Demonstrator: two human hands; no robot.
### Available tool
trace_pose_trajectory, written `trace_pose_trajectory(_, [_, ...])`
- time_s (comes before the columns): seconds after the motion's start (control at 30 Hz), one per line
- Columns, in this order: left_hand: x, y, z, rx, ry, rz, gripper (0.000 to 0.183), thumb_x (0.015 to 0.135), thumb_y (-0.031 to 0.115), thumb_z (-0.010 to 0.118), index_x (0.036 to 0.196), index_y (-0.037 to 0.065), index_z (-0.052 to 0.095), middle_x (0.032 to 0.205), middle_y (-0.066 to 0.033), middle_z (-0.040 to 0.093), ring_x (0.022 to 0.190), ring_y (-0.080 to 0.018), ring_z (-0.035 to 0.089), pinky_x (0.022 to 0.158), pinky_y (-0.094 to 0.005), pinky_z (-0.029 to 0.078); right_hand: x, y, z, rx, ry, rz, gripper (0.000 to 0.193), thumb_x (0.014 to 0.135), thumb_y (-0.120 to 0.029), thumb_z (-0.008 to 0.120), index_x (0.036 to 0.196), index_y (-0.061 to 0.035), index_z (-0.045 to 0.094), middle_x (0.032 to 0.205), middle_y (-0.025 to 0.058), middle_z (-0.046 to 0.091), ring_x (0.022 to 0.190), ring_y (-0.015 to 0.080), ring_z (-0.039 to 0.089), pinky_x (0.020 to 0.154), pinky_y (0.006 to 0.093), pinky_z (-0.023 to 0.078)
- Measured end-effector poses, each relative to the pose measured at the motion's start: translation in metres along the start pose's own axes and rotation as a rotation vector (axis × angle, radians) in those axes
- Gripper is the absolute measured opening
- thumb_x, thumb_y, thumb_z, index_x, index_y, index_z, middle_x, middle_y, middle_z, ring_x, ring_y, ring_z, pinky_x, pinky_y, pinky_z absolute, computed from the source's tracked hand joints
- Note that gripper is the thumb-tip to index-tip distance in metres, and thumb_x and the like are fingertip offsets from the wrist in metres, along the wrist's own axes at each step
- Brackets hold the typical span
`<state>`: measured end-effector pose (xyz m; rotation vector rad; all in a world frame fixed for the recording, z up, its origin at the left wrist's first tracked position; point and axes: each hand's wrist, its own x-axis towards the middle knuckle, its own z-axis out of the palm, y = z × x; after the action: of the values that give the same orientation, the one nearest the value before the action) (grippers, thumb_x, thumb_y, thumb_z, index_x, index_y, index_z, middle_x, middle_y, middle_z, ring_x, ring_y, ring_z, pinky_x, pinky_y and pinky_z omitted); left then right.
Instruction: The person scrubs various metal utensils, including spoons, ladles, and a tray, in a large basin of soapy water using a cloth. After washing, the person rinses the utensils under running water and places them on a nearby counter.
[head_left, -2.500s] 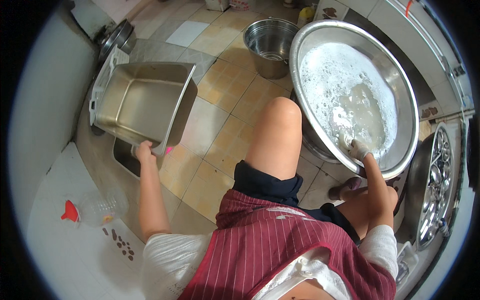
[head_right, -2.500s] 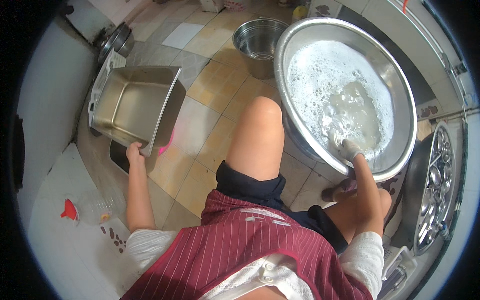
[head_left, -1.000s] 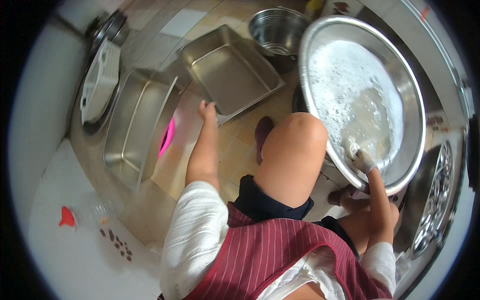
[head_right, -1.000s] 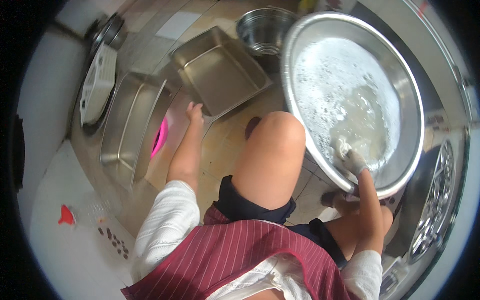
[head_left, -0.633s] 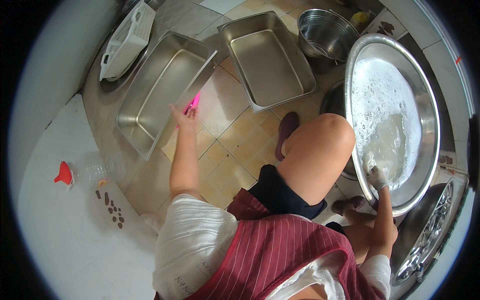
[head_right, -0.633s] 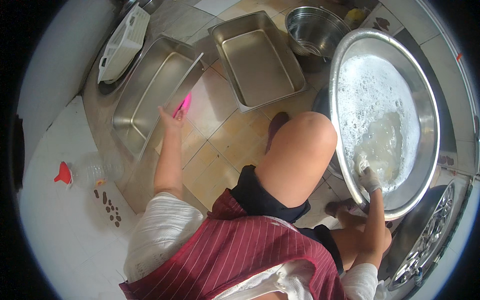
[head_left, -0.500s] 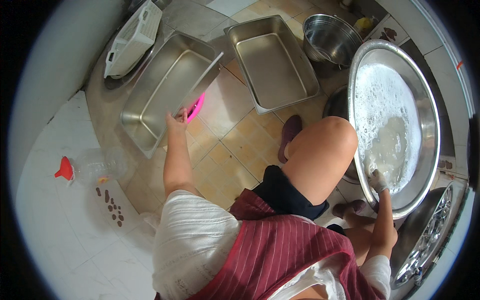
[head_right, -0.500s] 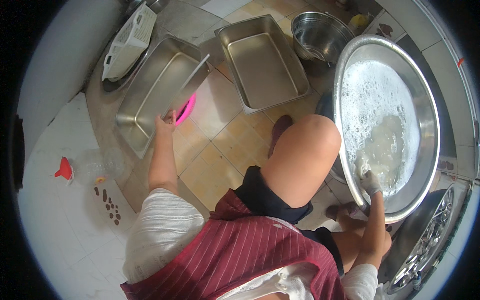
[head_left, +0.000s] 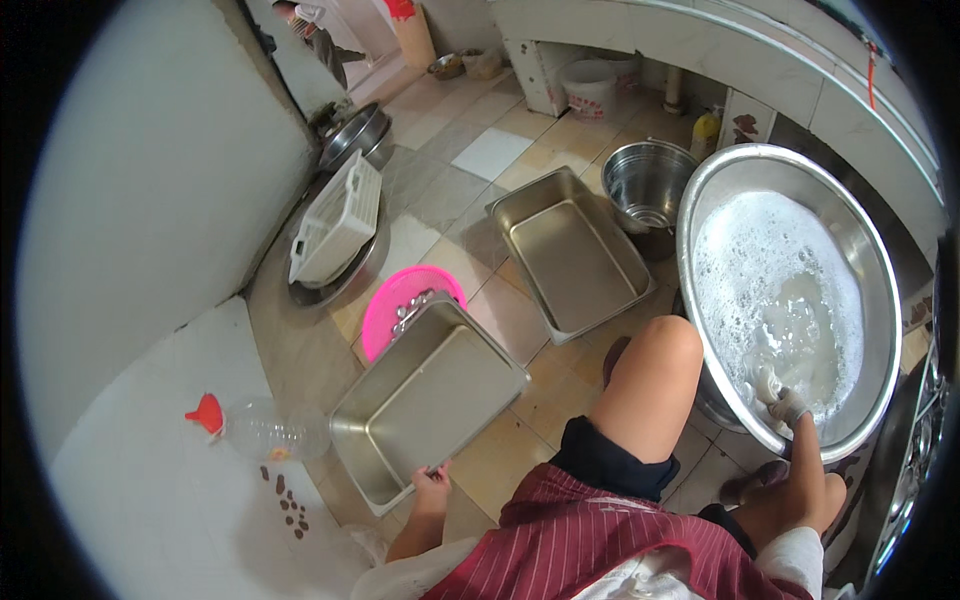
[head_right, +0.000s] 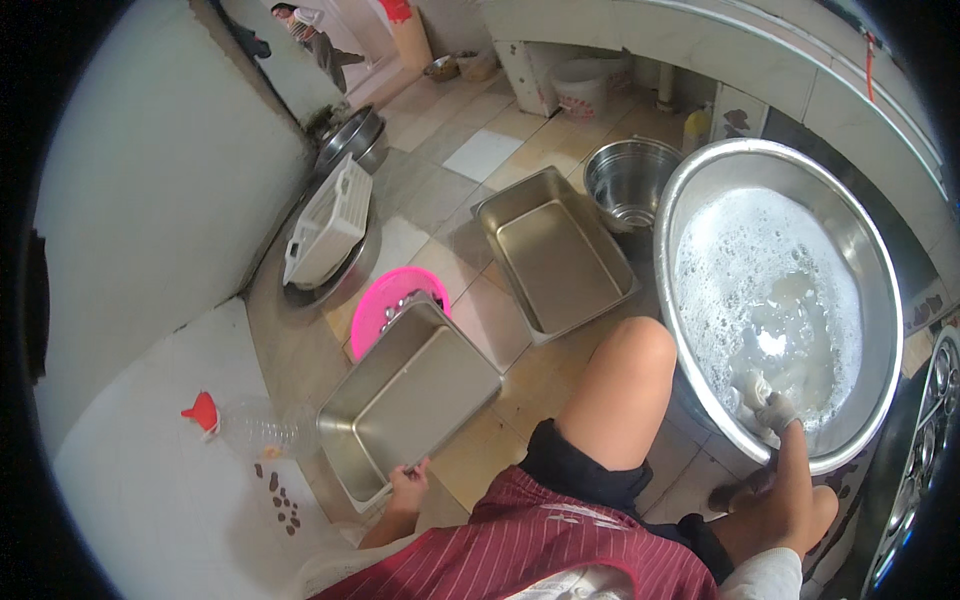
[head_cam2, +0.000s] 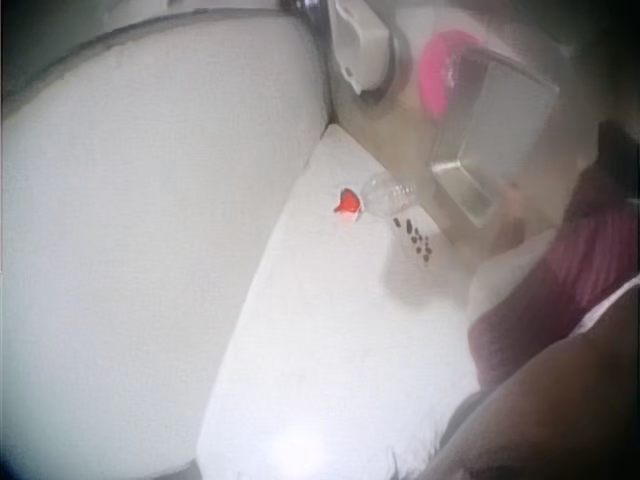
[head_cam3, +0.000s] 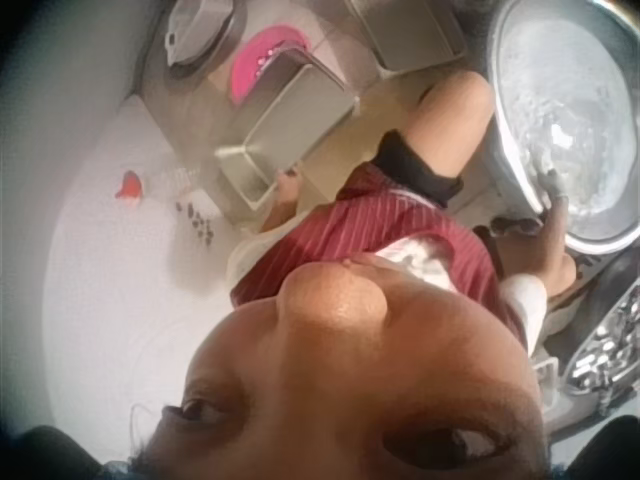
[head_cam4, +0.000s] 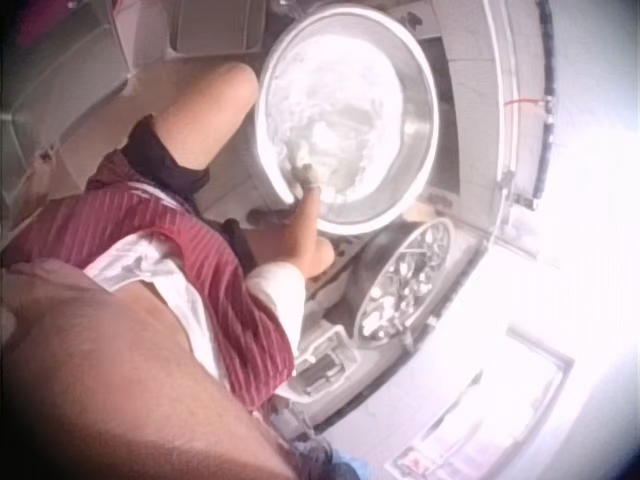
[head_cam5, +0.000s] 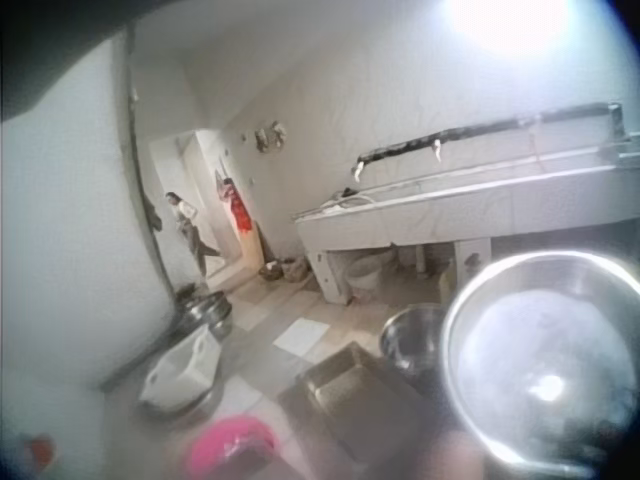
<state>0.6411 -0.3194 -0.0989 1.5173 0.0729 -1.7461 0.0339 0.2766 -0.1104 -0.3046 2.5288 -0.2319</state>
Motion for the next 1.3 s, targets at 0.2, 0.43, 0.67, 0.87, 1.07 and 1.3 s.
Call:
trace_pose_trajectory(0.2, [-0.027,-0.024,-0.107,0.284,-0.185,0.181,0.030,0.073,0.013,0.051,0.102,0.004,0.054,0.092,-0.0094,0.060,0.076,-0.0262,0.060,0.049,-0.0277,0.050,0.023,0.034,0.009,-0.002,0.025,0.032,0.047,0.069,-0.021,0.065,0.109,0.0043,0.058,0.091,0.0164,0.066,0.085,0.0239,0.062,0.070,0.0371,0.049])
trace_pose_trajectory(0.43, [-0.003,-0.052,-0.118,0.117,0.312,-0.081,0.030,0.081,0.024,0.049,0.101,0.001,0.054,0.087,-0.0161,0.065,0.071,-0.0293,0.066,0.043,-0.0237,0.054,0.019,0.032,-0.006,-0.019,-0.029,-0.028,0.033,0.076,-0.024,0.058,0.097,0.0022,0.060,0.087,0.0217,0.065,0.083,0.0326,0.064,0.073,0.0387,0.048])
trace_pose_trajectory(0.67, [0.036,-0.011,-0.048,0.913,-0.310,-0.033,0.037,0.096,0.027,0.039,0.097,-0.006,0.056,0.088,-0.0203,0.064,0.081,-0.0280,0.066,0.072,-0.0361,0.055,-0.004,0.039,-0.021,0.088,-0.085,0.006,0.027,0.077,-0.019,0.059,0.094,0.0015,0.059,0.079,0.0150,0.064,0.076,0.0225,0.061,0.068,0.0364,0.046])
trace_pose_trajectory(0.87, [0.164,0.081,0.132,0.672,0.033,0.537,0.021,0.083,0.013,0.053,0.101,0.003,0.051,0.092,-0.0121,0.055,0.073,-0.0226,0.056,0.058,-0.0327,0.051,-0.007,0.020,-0.019,0.179,-0.087,-0.076,0.025,0.076,-0.019,0.062,0.092,0.0000,0.057,0.076,0.0141,0.063,0.071,0.0211,0.059,0.066,0.0372,0.045])
trace_pose_trajectory(1.07, [0.230,0.061,0.202,0.382,-0.020,0.113,0.034,0.084,0.023,0.061,0.112,0.011,0.046,0.095,-0.0114,0.052,0.085,-0.0268,0.053,0.058,-0.0346,0.051,-0.046,0.018,-0.037,0.113,-0.040,-0.007,0.030,0.075,-0.020,0.062,0.096,-0.0004,0.057,0.083,0.0195,0.062,0.077,0.0265,0.060,0.070,0.0377,0.046])
trace_pose_trajectory(1.3, [0.195,0.083,0.264,0.497,-0.165,-0.267,0.035,0.085,0.018,0.052,0.116,0.002,0.047,0.116,-0.0296,0.050,0.082,-0.0325,0.061,0.037,-0.0145,0.043,-0.069,-0.076,-0.061,-0.285,-0.076,0.074,0.029,0.077,-0.024,0.059,0.095,-0.0011,0.055,0.094,0.0281,0.060,0.092,0.0455,0.057,0.077,0.0467,0.044])
